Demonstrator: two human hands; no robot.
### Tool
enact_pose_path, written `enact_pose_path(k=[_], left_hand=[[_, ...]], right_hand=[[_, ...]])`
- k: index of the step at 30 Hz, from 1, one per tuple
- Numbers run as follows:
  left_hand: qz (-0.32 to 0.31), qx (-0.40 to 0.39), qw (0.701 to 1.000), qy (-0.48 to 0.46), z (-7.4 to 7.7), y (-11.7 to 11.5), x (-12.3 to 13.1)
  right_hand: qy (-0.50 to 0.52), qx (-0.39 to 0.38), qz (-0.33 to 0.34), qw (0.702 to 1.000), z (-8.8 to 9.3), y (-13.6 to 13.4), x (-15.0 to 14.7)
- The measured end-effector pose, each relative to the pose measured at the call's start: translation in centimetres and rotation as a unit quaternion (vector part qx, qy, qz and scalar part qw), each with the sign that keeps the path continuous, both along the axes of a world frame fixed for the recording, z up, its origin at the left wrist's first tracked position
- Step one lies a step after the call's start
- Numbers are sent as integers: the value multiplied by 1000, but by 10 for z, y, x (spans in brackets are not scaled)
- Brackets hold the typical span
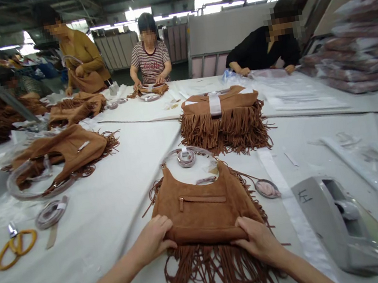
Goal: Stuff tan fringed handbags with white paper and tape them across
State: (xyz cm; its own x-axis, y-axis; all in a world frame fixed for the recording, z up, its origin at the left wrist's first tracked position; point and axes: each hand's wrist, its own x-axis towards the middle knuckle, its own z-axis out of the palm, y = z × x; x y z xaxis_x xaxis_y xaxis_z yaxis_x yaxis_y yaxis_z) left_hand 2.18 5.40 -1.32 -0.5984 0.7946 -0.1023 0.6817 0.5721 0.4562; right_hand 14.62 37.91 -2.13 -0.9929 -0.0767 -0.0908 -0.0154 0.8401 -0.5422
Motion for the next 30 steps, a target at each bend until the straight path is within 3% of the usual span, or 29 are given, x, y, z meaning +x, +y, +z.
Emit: enact_pose_path(k=[4, 9, 11, 13, 15, 17, 24, 27, 30], left_hand=[[-45, 7, 998, 47, -14, -9, -25], [-54, 48, 997, 23, -16, -16, -35], [-34, 68, 997, -9, -14, -23, -32], [23, 93, 995, -30, -12, -29, -27], [88, 108, 990, -27, -10, -32, -20], [108, 106, 988, -6, -6, -31, -13], [11, 72, 994, 86, -2, -27, 2], [-40, 47, 995, 82, -9, -32, -7], [-66, 22, 995, 66, -15, -33, -20]], right_hand=[[6, 13, 6, 1000, -3, 1, 1], [2, 7, 0, 1000, -5, 0, 1], [-9, -1, 0, 1000, -1, 0, 0], [-30, -7, 2, 1000, 6, 0, -2], [-55, -12, 8, 998, 16, 0, -4], [-74, -16, 27, 997, 27, 3, -6], [-77, 10, 119, 990, 57, 14, -16], [-34, 44, 163, 985, 50, 16, -16], [8, 83, 134, 987, 25, 17, -11]])
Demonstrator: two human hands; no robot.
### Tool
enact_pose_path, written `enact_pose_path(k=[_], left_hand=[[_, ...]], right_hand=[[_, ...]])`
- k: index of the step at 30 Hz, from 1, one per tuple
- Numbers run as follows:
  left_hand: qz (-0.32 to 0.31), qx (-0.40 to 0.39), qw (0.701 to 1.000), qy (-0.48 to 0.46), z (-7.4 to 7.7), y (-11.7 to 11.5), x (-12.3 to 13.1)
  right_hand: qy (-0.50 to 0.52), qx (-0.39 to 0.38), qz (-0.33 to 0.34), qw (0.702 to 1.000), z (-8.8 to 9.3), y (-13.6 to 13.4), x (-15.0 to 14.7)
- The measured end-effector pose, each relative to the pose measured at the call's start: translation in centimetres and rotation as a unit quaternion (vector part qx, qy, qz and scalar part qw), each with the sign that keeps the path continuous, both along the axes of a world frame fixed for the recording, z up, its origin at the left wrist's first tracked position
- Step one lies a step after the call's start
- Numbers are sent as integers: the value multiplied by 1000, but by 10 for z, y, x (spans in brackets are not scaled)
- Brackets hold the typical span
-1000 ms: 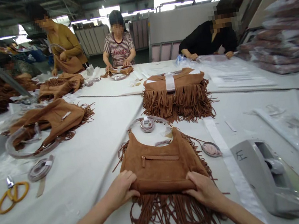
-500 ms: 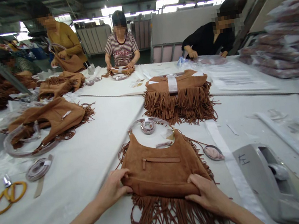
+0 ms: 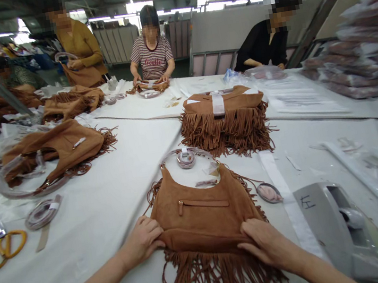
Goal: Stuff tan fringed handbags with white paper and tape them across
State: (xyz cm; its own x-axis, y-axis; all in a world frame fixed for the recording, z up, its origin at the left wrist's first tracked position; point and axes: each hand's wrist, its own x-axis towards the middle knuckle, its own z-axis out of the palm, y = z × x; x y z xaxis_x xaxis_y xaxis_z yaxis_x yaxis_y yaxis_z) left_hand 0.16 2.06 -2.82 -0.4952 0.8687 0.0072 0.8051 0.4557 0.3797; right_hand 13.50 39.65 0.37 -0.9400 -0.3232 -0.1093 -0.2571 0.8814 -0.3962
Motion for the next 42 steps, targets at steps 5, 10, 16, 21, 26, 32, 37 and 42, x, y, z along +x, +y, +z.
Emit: enact_pose_path(k=[5, 10, 16, 21, 26, 32, 37, 42], left_hand=[[19, -47, 998, -38, 7, 8, -12], [93, -93, 989, -71, 33, 22, -5], [153, -168, 973, 47, 57, 59, 41], [180, -174, 965, 76, 49, 74, 60], [31, -125, 991, 36, 53, 78, 58], [-25, -154, 988, -13, 62, 110, 50], [3, -220, 973, -75, 39, 126, 21], [72, -217, 972, -55, 34, 95, 8]], right_hand=[[10, -14, -56, 998, -31, 1, 8], [-32, -51, -87, 994, -11, -7, 7], [-109, 11, -127, 986, 16, -36, 4], [-91, 31, -139, 986, 13, -43, 11], [18, 30, -48, 998, 6, -34, 15], [23, 8, 35, 999, -6, -28, 11], [-64, 0, -15, 998, -12, -22, -4], [8, 60, -37, 997, -21, -14, -3]])
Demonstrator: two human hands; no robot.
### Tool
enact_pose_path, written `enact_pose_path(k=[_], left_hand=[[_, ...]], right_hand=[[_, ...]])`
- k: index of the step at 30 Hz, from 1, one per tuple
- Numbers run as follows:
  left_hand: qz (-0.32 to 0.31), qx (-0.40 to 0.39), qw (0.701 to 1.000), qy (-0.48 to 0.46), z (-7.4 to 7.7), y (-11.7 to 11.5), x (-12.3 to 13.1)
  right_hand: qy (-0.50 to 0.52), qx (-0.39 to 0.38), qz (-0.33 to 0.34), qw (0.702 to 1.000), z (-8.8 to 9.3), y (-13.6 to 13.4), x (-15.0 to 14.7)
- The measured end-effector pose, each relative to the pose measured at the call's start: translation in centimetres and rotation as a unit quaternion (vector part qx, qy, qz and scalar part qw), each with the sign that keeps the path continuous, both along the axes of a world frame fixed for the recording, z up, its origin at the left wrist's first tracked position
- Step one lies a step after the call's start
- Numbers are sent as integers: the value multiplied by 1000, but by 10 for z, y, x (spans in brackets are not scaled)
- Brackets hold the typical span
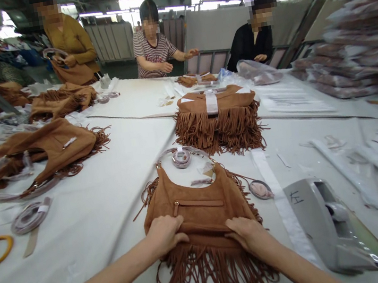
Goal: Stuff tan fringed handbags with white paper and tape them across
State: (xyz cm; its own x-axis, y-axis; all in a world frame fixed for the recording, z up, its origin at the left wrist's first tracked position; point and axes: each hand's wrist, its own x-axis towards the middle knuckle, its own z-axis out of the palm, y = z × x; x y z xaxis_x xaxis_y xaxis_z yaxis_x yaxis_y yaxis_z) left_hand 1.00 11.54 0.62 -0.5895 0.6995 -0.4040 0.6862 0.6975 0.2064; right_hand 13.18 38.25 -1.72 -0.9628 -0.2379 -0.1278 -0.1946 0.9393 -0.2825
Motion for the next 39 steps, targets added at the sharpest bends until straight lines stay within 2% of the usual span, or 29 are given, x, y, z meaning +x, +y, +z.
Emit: enact_pose_path(k=[3, 6, 13, 18, 23, 28, 30, 32, 34, 37, 39], left_hand=[[41, 40, 998, 31, -1, -33, 2], [46, 83, 994, 52, -9, -55, 2], [19, 143, 983, 116, -42, -62, -4], [5, 170, 980, 103, -53, -66, -4], [-10, 141, 990, 30, -45, -68, -8], [-3, 80, 997, -14, -20, -60, -11], [20, 67, 998, -2, -4, -50, -7], [36, 90, 995, 14, 10, -34, 0], [20, 119, 993, 2, 18, -14, 8], [-24, 92, 994, -61, 15, 11, 13], [-22, 49, 995, -82, 6, 19, 10]], right_hand=[[88, 32, 10, 996, -9, 2, 7], [166, 42, 33, 985, -17, 3, 8], [263, 47, 53, 962, -34, 9, 1], [215, 50, 20, 975, -36, 13, -6], [161, 70, -3, 984, -31, 9, -13], [139, 70, -17, 988, -28, 7, -13], [144, 65, -19, 987, -28, 7, -12], [151, 62, -20, 986, -29, 8, -11], [151, 59, -15, 987, -29, 9, -10], [144, 46, -6, 989, -28, 9, -8], [142, 34, -15, 989, -26, 9, -7]])
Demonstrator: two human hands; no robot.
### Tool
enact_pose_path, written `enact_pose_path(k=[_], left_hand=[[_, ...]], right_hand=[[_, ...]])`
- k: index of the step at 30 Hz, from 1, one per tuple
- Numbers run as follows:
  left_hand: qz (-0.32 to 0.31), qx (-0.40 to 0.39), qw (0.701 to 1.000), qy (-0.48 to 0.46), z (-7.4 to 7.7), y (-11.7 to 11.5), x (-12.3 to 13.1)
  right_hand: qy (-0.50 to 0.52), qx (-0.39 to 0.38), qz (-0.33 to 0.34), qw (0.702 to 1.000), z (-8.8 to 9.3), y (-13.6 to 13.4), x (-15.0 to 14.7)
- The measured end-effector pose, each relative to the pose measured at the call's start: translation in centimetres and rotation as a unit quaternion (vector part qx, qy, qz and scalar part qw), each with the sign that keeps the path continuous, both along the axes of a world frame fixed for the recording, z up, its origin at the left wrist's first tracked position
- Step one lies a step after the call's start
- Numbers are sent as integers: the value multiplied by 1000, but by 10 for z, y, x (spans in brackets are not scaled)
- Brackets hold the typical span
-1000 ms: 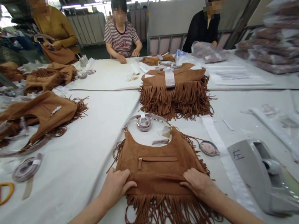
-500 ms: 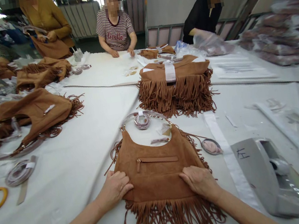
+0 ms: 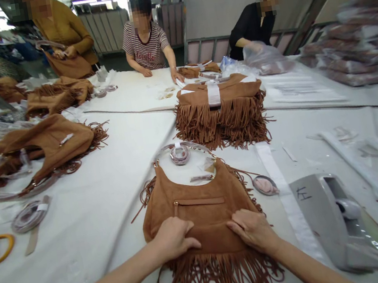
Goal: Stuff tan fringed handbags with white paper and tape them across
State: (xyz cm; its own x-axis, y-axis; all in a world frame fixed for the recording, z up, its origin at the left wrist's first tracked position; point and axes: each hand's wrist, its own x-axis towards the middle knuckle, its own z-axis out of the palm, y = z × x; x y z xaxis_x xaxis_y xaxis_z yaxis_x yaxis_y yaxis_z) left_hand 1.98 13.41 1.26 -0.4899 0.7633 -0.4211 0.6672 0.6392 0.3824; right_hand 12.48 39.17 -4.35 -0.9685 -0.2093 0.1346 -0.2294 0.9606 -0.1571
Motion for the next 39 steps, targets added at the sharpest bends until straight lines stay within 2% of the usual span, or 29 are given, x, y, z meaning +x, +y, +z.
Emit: enact_pose_path(k=[3, 8, 11, 14, 16, 18, 20, 22, 25, 29, 33, 37, 39], left_hand=[[26, -36, 998, 38, -13, -4, -7], [82, -79, 988, 102, -26, -28, -8], [99, -88, 986, 104, -30, -34, -6], [106, -95, 983, 118, -27, -29, -6], [69, -61, 983, 157, -23, -24, -7], [-38, 12, 983, 177, -20, -19, -8], [-166, 82, 971, 152, -20, -16, -7], [-235, 117, 958, 118, -25, -15, -6], [-233, 122, 961, 83, -33, -14, -9], [-252, 134, 958, 15, -37, -18, -23], [-264, 157, 950, -51, -35, -28, -37], [-209, 168, 961, -73, -34, -37, -38], [-202, 169, 962, -78, -34, -39, -39]], right_hand=[[6, -11, -30, 999, 2, -1, 0], [-13, -11, -52, 999, 1, -1, -4], [-29, -10, -55, 998, -1, 0, -7], [-42, -29, -77, 996, -3, -1, -8], [-47, -28, -78, 995, -4, -2, -8], [-37, 5, -50, 998, -2, -4, -7], [-22, 52, 8, 998, 2, -8, -8], [-16, 76, 80, 994, 8, -16, -13], [-29, 50, 130, 990, 15, -33, -25], [-59, 38, 94, 993, 20, -47, -36], [-84, 58, 112, 988, 22, -36, -31], [-113, 61, 108, 986, 21, -22, -26], [-120, 58, 105, 985, 17, -21, -25]])
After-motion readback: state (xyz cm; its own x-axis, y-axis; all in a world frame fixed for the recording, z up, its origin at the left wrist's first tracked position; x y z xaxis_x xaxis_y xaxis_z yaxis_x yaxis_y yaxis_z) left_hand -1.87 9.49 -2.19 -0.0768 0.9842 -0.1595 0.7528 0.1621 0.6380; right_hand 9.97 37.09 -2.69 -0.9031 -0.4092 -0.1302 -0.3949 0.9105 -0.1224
